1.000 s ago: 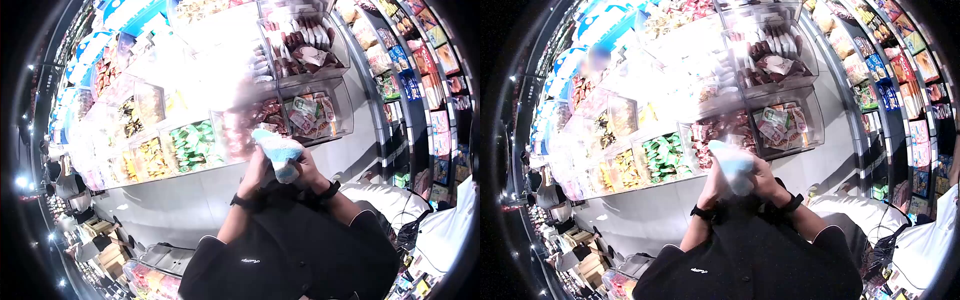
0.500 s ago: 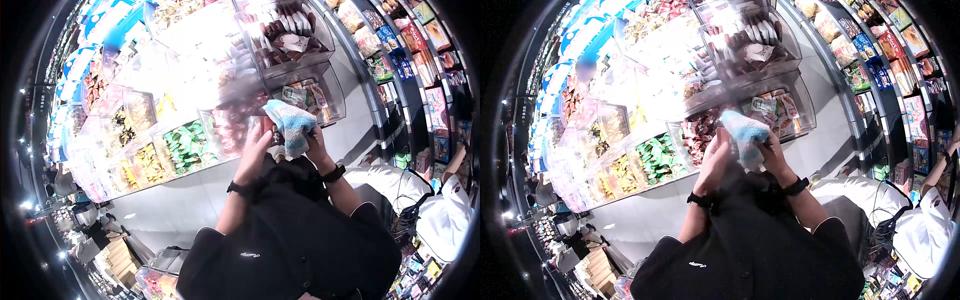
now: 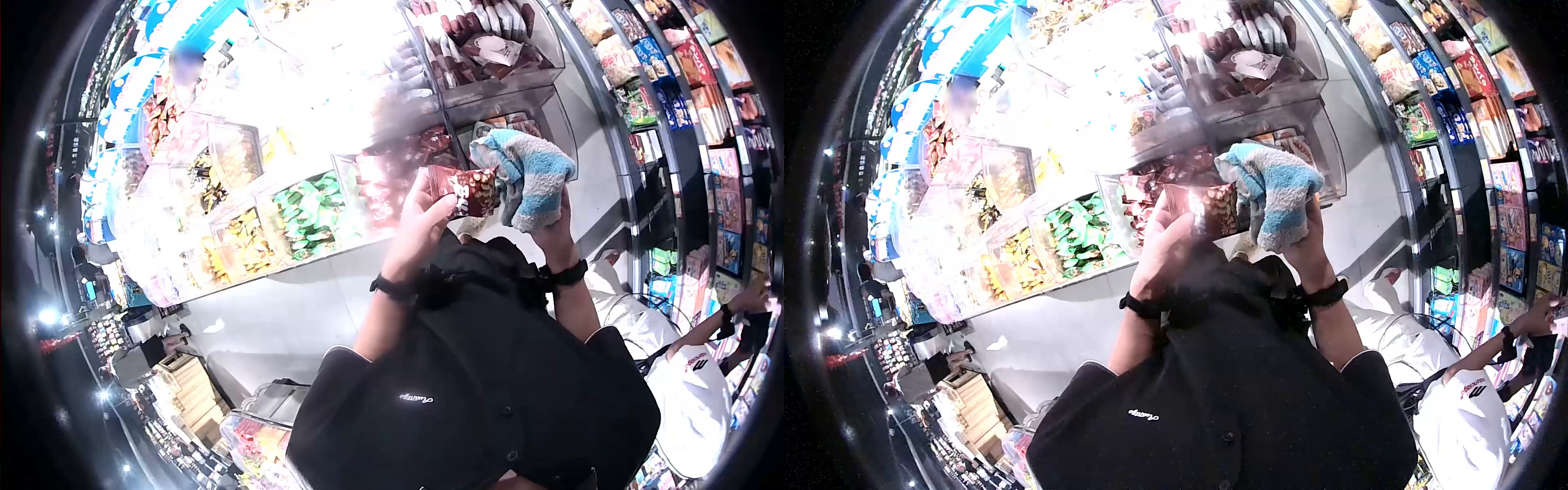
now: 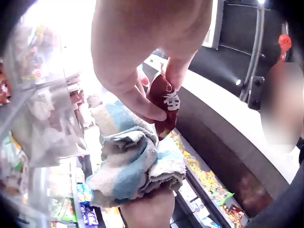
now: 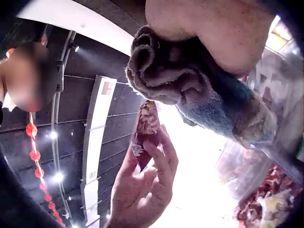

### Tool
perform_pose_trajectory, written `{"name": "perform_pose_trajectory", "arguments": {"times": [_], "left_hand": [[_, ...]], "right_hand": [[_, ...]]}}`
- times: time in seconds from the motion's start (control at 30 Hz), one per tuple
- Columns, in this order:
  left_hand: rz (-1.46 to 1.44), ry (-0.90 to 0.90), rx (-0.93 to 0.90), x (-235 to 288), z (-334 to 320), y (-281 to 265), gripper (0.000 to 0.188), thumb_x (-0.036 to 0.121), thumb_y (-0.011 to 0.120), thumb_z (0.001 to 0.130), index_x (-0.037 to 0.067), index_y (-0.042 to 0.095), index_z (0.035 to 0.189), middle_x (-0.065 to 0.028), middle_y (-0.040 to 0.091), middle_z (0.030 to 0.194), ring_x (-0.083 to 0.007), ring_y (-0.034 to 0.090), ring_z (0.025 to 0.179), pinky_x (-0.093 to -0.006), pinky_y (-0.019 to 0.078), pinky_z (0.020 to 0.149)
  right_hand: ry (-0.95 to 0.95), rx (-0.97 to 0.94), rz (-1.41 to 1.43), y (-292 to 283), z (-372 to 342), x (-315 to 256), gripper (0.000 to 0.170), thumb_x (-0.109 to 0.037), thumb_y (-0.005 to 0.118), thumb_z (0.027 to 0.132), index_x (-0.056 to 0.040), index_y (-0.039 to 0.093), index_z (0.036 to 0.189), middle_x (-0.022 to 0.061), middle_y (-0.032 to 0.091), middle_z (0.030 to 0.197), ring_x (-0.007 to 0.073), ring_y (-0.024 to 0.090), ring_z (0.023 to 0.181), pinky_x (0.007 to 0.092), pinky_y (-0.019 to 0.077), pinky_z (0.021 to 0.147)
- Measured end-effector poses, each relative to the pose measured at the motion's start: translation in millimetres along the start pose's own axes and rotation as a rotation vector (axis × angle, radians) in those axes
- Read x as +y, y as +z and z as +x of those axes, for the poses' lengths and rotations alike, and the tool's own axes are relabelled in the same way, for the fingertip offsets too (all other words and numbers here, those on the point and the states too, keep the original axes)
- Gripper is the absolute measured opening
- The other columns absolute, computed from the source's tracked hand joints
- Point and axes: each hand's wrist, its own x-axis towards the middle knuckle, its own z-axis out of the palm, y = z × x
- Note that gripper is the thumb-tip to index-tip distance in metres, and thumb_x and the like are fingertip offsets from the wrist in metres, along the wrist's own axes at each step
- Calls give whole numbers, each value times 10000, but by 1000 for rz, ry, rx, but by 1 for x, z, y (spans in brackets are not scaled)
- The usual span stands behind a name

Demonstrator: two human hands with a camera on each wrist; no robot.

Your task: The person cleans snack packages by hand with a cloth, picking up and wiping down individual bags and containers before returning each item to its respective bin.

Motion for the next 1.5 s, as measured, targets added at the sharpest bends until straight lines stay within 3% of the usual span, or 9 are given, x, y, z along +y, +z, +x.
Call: {"name": "perform_pose_trajectory", "arguments": {"times": [0.2,0.47,0.63,0.77,0.8,0.87,1.33,1.4,1.5], "left_hand": [[-2,50,10,-1,0,10,405,117,594,908,20,408,1254,-95,582,1124,-156,571,1043,-314,462,920],[213,230,104,-4,3,31,450,195,514,958,12,388,1349,-128,536,1218,-173,525,1119,-318,451,940],[-43,35,-47,-20,5,13,613,417,336,990,-24,296,1414,-139,449,1373,-197,455,1245,-337,340,1056],[4,-67,-74,-20,0,9,613,383,427,970,-21,293,1411,-125,434,1381,-210,433,1270,-356,323,1072],[280,-24,-100,-9,2,18,616,364,461,961,-21,291,1410,-124,434,1379,-213,429,1274,-359,325,1071],[182,-33,-93,-10,5,21,649,288,569,917,-24,283,1409,-121,436,1370,-220,419,1281,-367,333,1067],[164,44,-219,-15,10,11,674,14,475,759,-11,298,1409,-101,425,1384,-190,395,1297,-338,286,1092],[768,273,-275,-12,3,9,672,19,476,758,-13,300,1406,-90,432,1373,-180,400,1287,-320,293,1080],[700,100,-288,-25,8,-13,654,26,473,763,-16,322,1398,-71,461,1338,-159,423,1240,-290,317,1047]], "right_hand": [[-21,-29,-320,10,-9,-8,565,-96,634,868,-46,377,1369,108,475,1340,202,494,1204,372,410,1020],[-117,-51,-852,28,4,-21,538,-115,640,847,-9,428,1329,105,535,1267,187,517,1158,331,404,999],[32,-1,-79,18,-2,-2,404,-115,516,934,-16,429,1315,117,565,1215,208,593,1059,350,506,893],[83,62,243,21,1,0,365,-108,497,944,-13,445,1292,111,579,1185,193,607,1029,345,525,864],[132,93,264,21,5,-1,351,-101,488,946,-12,448,1284,102,581,1174,187,610,1016,337,526,853],[35,76,96,25,3,-2,352,-86,483,946,-15,442,1288,98,578,1178,186,606,1021,335,521,856],[121,62,143,28,-5,0,385,-140,523,939,1,439,1287,117,576,1189,193,598,1040,333,505,876],[171,1,201,35,-7,-8,454,-165,578,912,33,438,1296,141,583,1201,218,598,1064,347,496,903],[166,-12,37,31,-15,1,480,-179,588,908,34,422,1306,139,562,1232,219,577,1093,370,481,927]]}}
